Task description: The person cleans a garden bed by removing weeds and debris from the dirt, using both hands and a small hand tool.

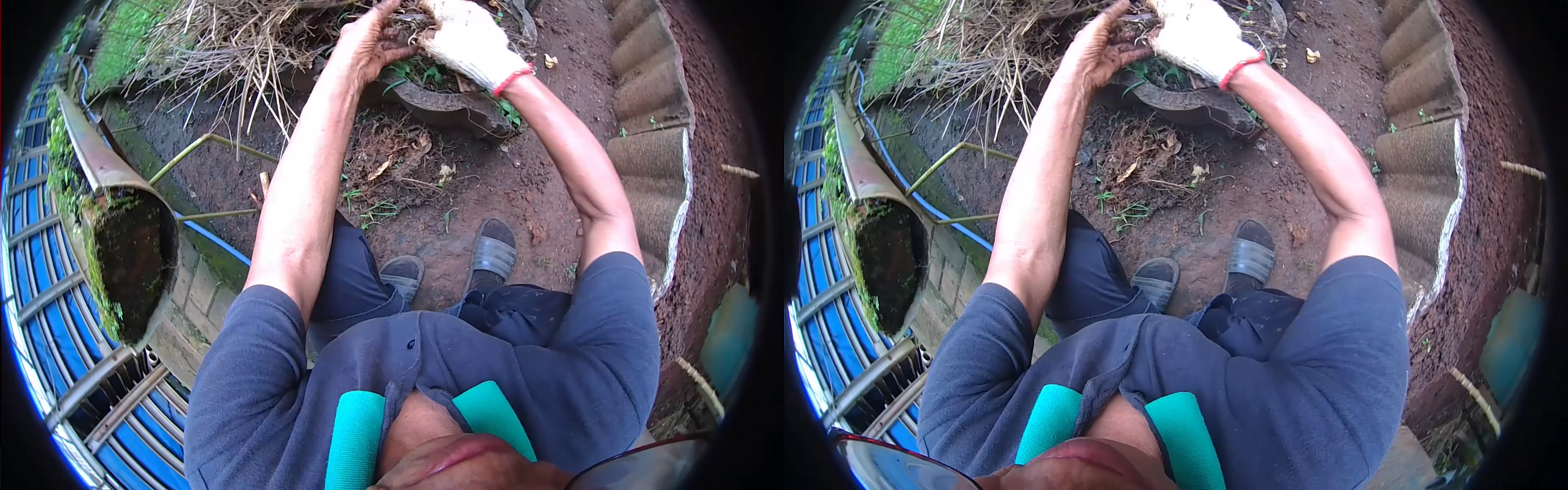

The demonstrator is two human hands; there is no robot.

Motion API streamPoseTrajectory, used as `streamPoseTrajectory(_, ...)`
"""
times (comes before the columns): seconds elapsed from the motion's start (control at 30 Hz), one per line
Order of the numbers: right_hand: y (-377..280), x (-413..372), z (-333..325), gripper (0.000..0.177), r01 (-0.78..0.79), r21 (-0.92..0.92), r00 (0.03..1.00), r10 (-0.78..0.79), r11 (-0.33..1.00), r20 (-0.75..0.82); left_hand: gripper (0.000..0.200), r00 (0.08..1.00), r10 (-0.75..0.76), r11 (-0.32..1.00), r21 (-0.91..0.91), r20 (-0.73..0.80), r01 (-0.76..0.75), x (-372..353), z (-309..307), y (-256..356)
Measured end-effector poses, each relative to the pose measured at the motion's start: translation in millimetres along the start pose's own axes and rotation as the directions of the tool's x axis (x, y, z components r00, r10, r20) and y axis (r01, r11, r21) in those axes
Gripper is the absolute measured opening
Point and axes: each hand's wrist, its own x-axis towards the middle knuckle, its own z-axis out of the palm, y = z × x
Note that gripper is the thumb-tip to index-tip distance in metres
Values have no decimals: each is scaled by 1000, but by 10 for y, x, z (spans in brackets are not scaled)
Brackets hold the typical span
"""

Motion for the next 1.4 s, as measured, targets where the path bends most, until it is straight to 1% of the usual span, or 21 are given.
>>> streamPoseTrajectory(0.03, -77, -31, -187, 41, -10, -21, 996, 12, 1000, 93, 20, 970, -84, 995, -34, 230, 94, -11, 45, 108)
streamPoseTrajectory(0.13, -244, -234, -409, 33, -41, -62, 984, 52, 997, 173, 18, 946, -55, 950, -275, 321, 149, 238, -44, -29)
streamPoseTrajectory(0.23, -339, -390, -794, 40, -91, -10, 984, 92, 996, 156, 14, 982, -161, 887, -421, 100, 189, 588, -109, -201)
streamPoseTrajectory(0.33, -286, -436, -1154, 44, -175, -91, 973, 186, 980, 135, 10, 977, -156, 721, -660, 144, 212, 1104, -399, -392)
streamPoseTrajectory(0.37, -151, -532, -1243, 43, -62, -156, 997, 67, 986, 25, 17, 964, -231, 679, -688, 131, 256, 1292, -524, -426)
streamPoseTrajectory(0.4, -370, -513, -1435, 37, -269, -64, 960, 272, 961, 63, 20, 968, -249, 693, -695, 22, 194, 1464, -630, -391)
streamPoseTrajectory(0.43, -483, -480, -1646, 37, -285, -65, 955, 290, 956, 69, 23, 995, -35, 929, -363, 98, 69, 1032, -435, -344)
streamPoseTrajectory(0.47, -574, -498, -1898, 39, -316, -88, 945, 322, 945, 62, 27, 966, 192, 971, 111, 172, -213, 577, -215, -285)
streamPoseTrajectory(0.5, -679, -558, -2131, 39, -287, -223, 953, 301, 932, 32, 30, 887, 397, 789, 406, 233, -460, 112, 30, -218)
streamPoseTrajectory(0.57, -732, -909, -2603, 38, -396, -284, 914, 405, 873, -29, 28, 981, 169, 978, 109, 89, -179, 197, 319, -354)
streamPoseTrajectory(0.6, -985, -1062, -2920, 37, -646, -157, 761, 645, 747, -64, 28, 988, -154, 958, -243, 27, 155, 611, 437, -446)
streamPoseTrajectory(0.63, -1144, -1373, -3228, 37, -621, -310, 777, 617, 720, -125, 30, 932, -362, 862, -390, -28, 324, 1130, 571, -623)
streamPoseTrajectory(0.67, -1261, -1647, -3522, 37, -566, -454, 810, 566, 688, -151, 30, 929, -337, 858, -355, 155, 371, 1713, 499, -924)
streamPoseTrajectory(0.8, -2213, -2717, -4347, 45, -729, -672, 557, 683, 130, -473, 37, 930, -355, 830, -490, -95, 267, 1294, 1465, -1270)
streamPoseTrajectory(0.83, -2455, -2876, -4451, 44, -802, -594, 360, 738, -68, -571, 40, 924, -334, 831, -521, -185, 196, 1224, 1554, -1223)
streamPoseTrajectory(0.87, -2605, -3079, -4630, 40, -609, -758, 306, 813, -233, -496, 39, 930, -333, 843, -492, -155, 219, 1153, 1616, -1204)
streamPoseTrajectory(0.93, -2916, -3574, -4721, 36, -648, -689, 133, 842, -325, -522, 37, 941, -327, 876, -400, -87, 268, 1039, 1744, -1218)
streamPoseTrajectory(1.0, -3146, -4217, -4820, 31, -361, -807, -107, 881, -467, -461, 37, 944, -328, 898, -321, -32, 301, 1018, 1770, -1208)
streamPoseTrajectory(1.1, -3256, -4366, -4548, 25, -266, -848, -478, 827, -459, -298, 36, 966, -239, 955, -154, 96, 251, 987, 1659, -1005)
streamPoseTrajectory(1.23, -2710, -5581, -3973, 26, -480, -864, -452, 887, -153, 94, 30, 977, -105, 986, 148, 186, 77, 263, 1614, -655)
streamPoseTrajectory(1.4, -2102, -7304, -3090, 62, -814, -477, -83, 879, -331, -470, 29, 991, -37, 962, 274, 128, 0, 173, 1265, -357)
